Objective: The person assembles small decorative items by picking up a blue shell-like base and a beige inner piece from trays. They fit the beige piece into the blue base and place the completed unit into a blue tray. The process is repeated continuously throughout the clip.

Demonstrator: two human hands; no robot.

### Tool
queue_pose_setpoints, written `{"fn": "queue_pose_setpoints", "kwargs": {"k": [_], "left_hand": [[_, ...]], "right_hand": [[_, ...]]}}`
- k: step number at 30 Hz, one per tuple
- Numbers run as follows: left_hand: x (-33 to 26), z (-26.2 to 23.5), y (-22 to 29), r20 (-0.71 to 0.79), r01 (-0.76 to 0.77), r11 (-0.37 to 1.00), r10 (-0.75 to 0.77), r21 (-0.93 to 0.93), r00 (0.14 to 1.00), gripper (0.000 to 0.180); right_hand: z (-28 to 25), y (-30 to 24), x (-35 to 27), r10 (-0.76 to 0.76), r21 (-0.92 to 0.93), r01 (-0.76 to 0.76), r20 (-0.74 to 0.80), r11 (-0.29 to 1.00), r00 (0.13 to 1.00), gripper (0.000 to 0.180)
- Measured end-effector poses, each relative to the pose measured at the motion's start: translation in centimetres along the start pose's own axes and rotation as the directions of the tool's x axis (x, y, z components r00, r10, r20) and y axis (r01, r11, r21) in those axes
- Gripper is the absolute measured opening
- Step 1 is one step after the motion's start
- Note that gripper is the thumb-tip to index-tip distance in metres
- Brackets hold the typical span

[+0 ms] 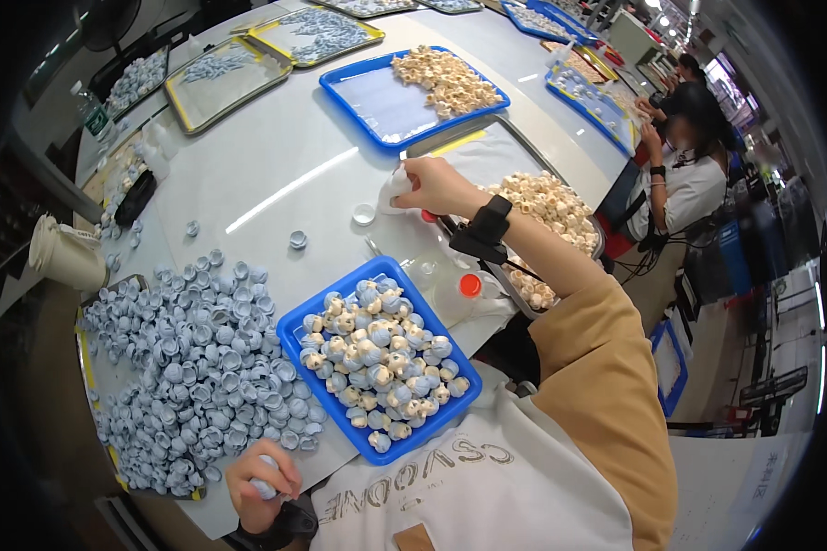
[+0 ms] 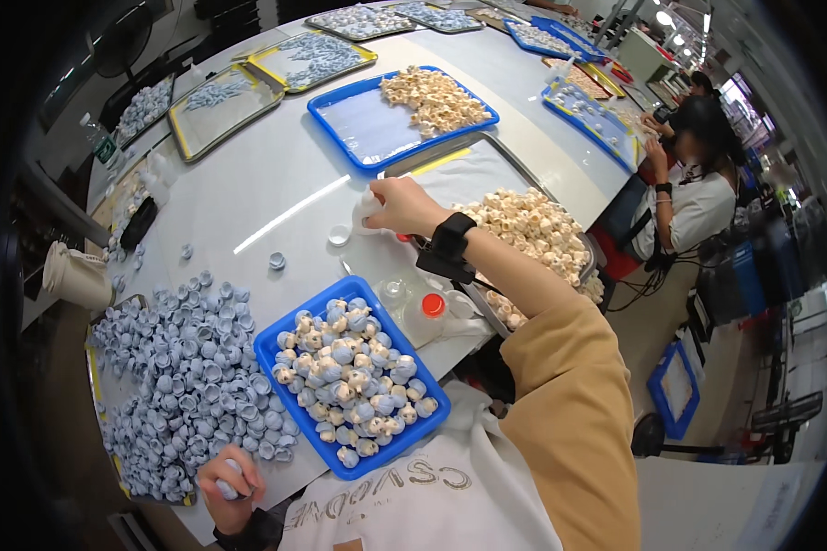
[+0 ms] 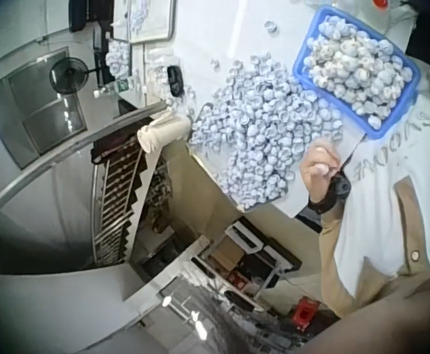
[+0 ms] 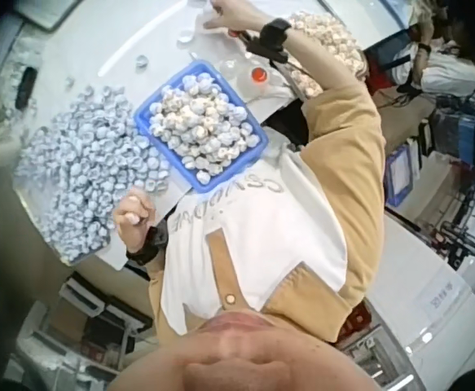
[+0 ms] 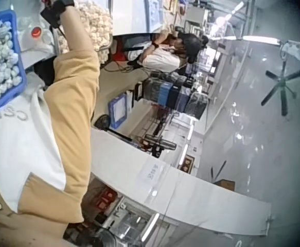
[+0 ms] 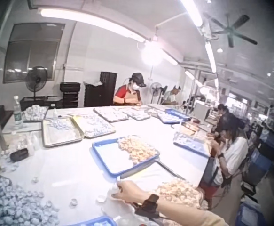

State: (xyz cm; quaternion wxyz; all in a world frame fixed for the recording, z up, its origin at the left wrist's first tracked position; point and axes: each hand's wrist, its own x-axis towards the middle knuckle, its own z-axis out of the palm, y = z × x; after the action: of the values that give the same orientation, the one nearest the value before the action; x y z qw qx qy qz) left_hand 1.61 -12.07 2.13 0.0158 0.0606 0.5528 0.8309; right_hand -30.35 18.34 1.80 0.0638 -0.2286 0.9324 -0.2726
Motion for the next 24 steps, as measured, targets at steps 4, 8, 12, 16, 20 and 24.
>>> {"fn": "queue_pose_setpoints", "kwargs": {"k": [4, 8, 12, 16, 20, 24], "left_hand": [[0.0, 1.0, -0.3, -0.113, -0.037, 0.999, 0.037, 0.006, 0.993, 0.057], [-0.1, 2.1, -2.2, -0.325, -0.054, 0.968, -0.03, -0.244, 0.945, 0.054], [1.1, 3.6, -3.4, -0.4, -0.06, 0.906, -0.124, -0.419, 0.908, 0.043], [1.4, 5.5, -4.0, -0.308, 0.057, 0.913, -0.195, -0.405, 0.931, 0.029], [1.0, 6.9, -3.3, -0.223, 0.161, 0.922, -0.25, -0.352, 0.942, 0.026], [-0.2, 7.5, -3.2, -0.265, 0.168, 0.953, -0.236, -0.254, 0.935, 0.03]], "right_hand": [[-3.8, 1.6, -3.6, -0.028, 0.086, 0.03, -0.027, 0.996, 0.999, 0.049], [-11.4, 6.9, -9.1, -0.001, -0.348, -0.022, -0.066, 0.937, 0.998, 0.026], [-10.8, 11.0, -13.6, 0.176, -0.53, -0.167, -0.035, 0.831, 0.984, 0.033], [-8.8, 11.8, -13.8, 0.087, -0.402, -0.135, -0.136, 0.906, 0.987, 0.022], [-9.1, 12.1, -14.3, 0.003, -0.32, -0.076, -0.223, 0.944, 0.975, 0.018], [-8.8, 7.5, -15.7, -0.034, -0.204, -0.045, -0.368, 0.978, 0.929, 0.018]]}}
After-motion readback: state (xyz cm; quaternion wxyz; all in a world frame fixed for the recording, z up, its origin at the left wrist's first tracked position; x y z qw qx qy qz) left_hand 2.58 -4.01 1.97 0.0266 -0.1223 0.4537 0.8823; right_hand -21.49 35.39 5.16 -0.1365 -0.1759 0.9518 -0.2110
